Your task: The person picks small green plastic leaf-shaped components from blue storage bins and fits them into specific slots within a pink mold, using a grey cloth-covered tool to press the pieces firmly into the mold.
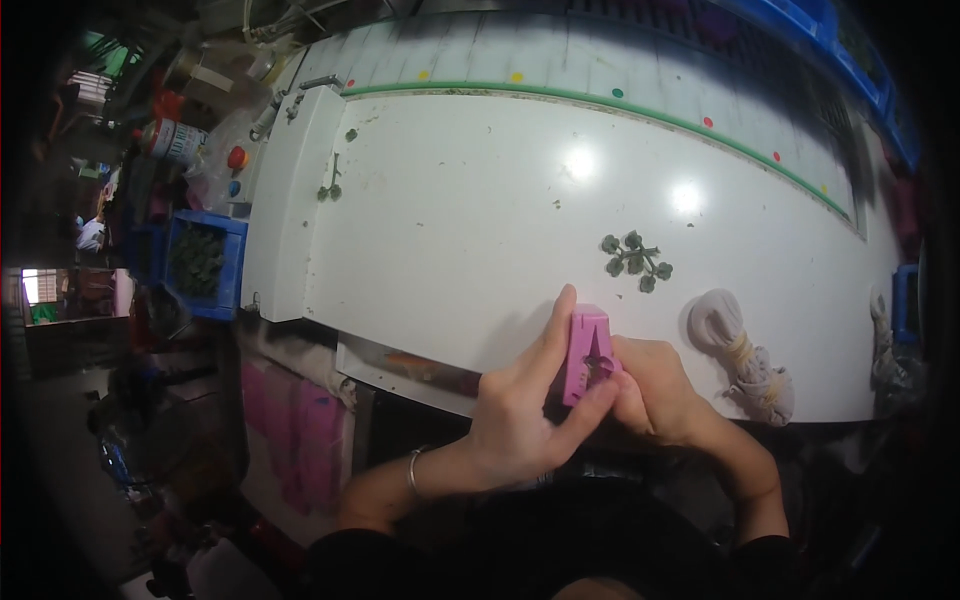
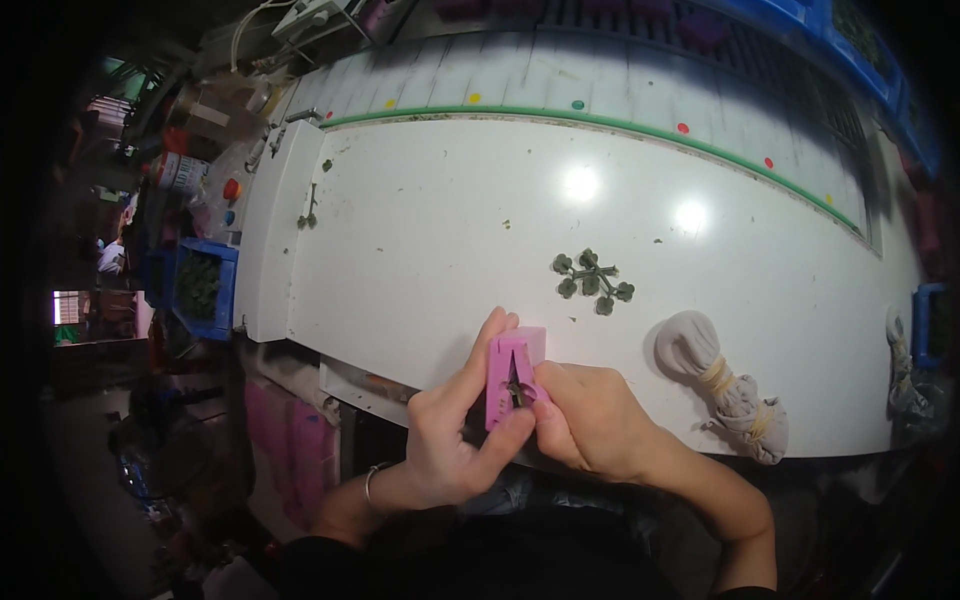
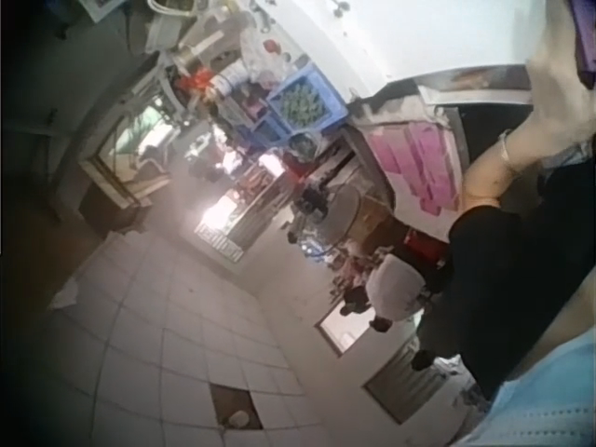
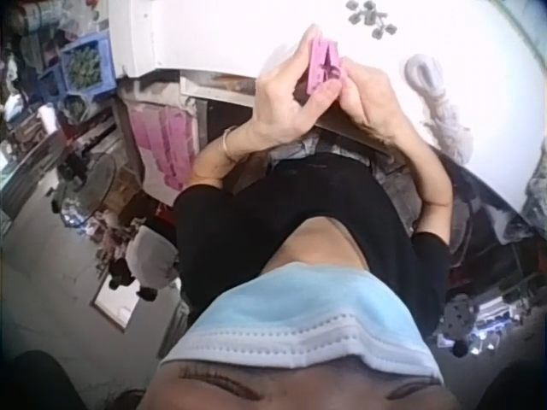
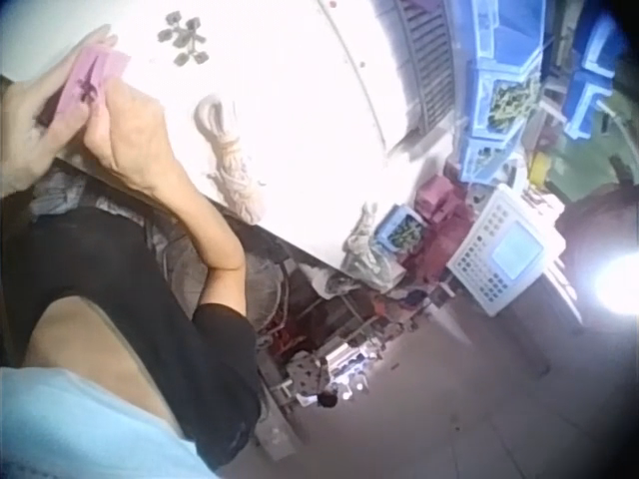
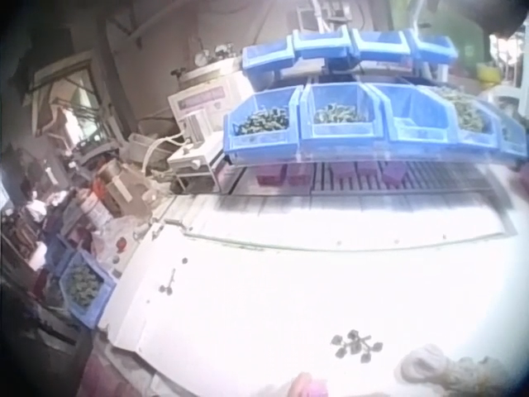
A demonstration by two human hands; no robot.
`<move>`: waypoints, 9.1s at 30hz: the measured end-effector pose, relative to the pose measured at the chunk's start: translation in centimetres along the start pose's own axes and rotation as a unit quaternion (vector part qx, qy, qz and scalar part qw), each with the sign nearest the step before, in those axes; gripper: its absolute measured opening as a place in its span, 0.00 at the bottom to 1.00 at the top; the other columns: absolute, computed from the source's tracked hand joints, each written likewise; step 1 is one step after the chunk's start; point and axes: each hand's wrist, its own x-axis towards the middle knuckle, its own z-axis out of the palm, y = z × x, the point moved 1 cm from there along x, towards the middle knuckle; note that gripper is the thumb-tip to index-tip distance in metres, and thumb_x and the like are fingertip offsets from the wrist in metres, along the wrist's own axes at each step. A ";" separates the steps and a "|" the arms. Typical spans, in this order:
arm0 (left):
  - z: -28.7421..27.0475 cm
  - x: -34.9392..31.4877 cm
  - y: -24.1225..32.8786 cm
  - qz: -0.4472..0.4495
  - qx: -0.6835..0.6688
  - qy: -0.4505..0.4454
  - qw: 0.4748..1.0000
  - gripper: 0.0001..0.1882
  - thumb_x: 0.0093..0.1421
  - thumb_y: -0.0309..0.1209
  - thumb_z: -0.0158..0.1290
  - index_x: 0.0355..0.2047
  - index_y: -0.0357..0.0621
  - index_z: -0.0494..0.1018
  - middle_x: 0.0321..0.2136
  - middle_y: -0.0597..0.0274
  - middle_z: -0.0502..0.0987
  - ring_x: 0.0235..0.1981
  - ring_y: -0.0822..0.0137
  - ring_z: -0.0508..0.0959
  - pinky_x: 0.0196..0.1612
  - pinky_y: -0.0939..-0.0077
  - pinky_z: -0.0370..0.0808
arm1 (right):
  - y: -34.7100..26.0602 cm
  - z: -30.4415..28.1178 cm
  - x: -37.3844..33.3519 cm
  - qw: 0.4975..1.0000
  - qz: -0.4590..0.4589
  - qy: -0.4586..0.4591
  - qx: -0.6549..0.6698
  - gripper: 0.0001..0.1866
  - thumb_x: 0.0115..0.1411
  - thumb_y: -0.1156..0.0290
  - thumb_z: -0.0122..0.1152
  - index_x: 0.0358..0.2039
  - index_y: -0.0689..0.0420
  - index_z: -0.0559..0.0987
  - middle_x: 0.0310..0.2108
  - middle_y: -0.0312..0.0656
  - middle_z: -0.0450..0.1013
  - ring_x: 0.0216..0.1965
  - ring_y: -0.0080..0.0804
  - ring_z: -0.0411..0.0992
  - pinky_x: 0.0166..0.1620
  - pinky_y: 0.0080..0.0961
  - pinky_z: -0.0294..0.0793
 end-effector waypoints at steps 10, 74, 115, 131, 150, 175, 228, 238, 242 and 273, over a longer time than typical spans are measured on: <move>1.0 -0.4 -1.3 -0.006 0.016 0.075 0.997 0.25 0.58 0.21 0.46 0.55 0.26 0.55 0.37 0.37 0.74 0.31 0.55 0.80 0.33 0.72 0.75 | 0.7 0.6 -0.6 0.999 -0.041 0.017 0.030 0.10 0.54 0.75 0.43 0.36 0.64 0.69 0.27 0.50 0.69 0.27 0.48 0.68 0.31 0.34 0.69; 4.2 1.5 -0.5 -0.165 -0.496 -0.058 0.851 0.36 0.64 0.56 0.23 0.36 0.35 0.69 0.24 0.64 0.73 0.26 0.76 0.72 0.30 0.83 0.70 | -7.6 -3.2 -1.5 0.910 0.091 0.118 0.387 0.04 0.58 0.82 0.49 0.31 0.65 0.64 0.35 0.54 0.70 0.37 0.32 0.73 0.42 0.27 0.76; 3.2 2.2 -2.2 -0.239 -0.484 -0.040 0.841 0.36 0.61 0.60 0.33 0.32 0.34 0.71 0.22 0.61 0.71 0.20 0.72 0.72 0.26 0.78 0.71 | -2.3 -5.4 -0.3 0.944 0.161 0.244 -0.154 0.09 0.49 0.76 0.65 0.30 0.61 0.74 0.17 0.30 0.66 0.17 0.15 0.61 0.21 0.13 0.61; 2.7 0.3 2.6 -0.132 -0.594 -0.227 0.760 0.53 0.52 0.66 0.39 0.61 0.60 0.17 0.31 0.48 0.72 0.25 0.64 0.76 0.28 0.71 0.77 | -3.6 -6.3 3.5 0.939 0.008 0.334 -0.081 0.04 0.57 0.78 0.52 0.29 0.65 0.75 0.24 0.40 0.73 0.24 0.20 0.69 0.29 0.17 0.69; 3.8 3.2 -0.2 -0.233 -0.532 -0.013 0.814 0.38 0.62 0.59 0.17 0.32 0.38 0.66 0.22 0.57 0.71 0.20 0.65 0.74 0.26 0.71 0.75 | -0.9 -5.3 -6.5 0.852 0.071 0.088 -0.511 0.35 0.42 0.85 0.52 0.56 0.63 0.62 0.53 0.56 0.60 0.43 0.48 0.65 0.45 0.35 0.67; 5.7 3.2 -0.7 -0.162 -0.417 0.004 0.895 0.34 0.67 0.49 0.18 0.38 0.34 0.70 0.28 0.57 0.76 0.28 0.70 0.76 0.34 0.80 0.74 | -4.0 -3.9 -2.0 0.879 -0.147 0.179 -0.416 0.27 0.42 0.81 0.55 0.47 0.61 0.73 0.48 0.49 0.69 0.35 0.41 0.69 0.39 0.30 0.71; 5.4 4.1 -2.0 -0.261 -0.535 -0.020 0.803 0.32 0.64 0.54 0.29 0.35 0.34 0.69 0.22 0.55 0.74 0.18 0.65 0.75 0.24 0.74 0.74 | -2.0 -5.5 -5.4 0.853 -0.097 0.180 -0.480 0.27 0.41 0.80 0.60 0.47 0.59 0.73 0.49 0.44 0.69 0.39 0.42 0.66 0.40 0.28 0.70; 6.3 4.3 0.9 -0.307 -0.455 -0.083 0.832 0.31 0.64 0.53 0.31 0.32 0.34 0.71 0.20 0.58 0.72 0.21 0.70 0.73 0.24 0.78 0.72 | -3.8 -6.3 -1.9 0.961 0.039 0.204 -0.182 0.23 0.48 0.77 0.63 0.46 0.63 0.69 0.39 0.46 0.71 0.40 0.34 0.69 0.36 0.23 0.71; 5.3 3.8 0.4 -0.218 -0.428 -0.171 0.860 0.34 0.66 0.51 0.25 0.34 0.31 0.71 0.25 0.58 0.74 0.24 0.70 0.76 0.28 0.78 0.74 | -3.3 -6.3 -1.3 0.983 0.098 0.152 0.014 0.15 0.52 0.72 0.63 0.35 0.64 0.69 0.27 0.40 0.72 0.27 0.21 0.71 0.31 0.17 0.70; 4.4 2.7 0.1 -0.192 -0.461 -0.155 0.852 0.25 0.65 0.46 0.39 0.44 0.32 0.66 0.32 0.62 0.73 0.34 0.76 0.73 0.38 0.82 0.72 | -2.1 -3.5 -3.4 0.975 0.097 0.162 0.113 0.25 0.48 0.76 0.66 0.47 0.65 0.69 0.38 0.40 0.70 0.39 0.25 0.69 0.46 0.22 0.67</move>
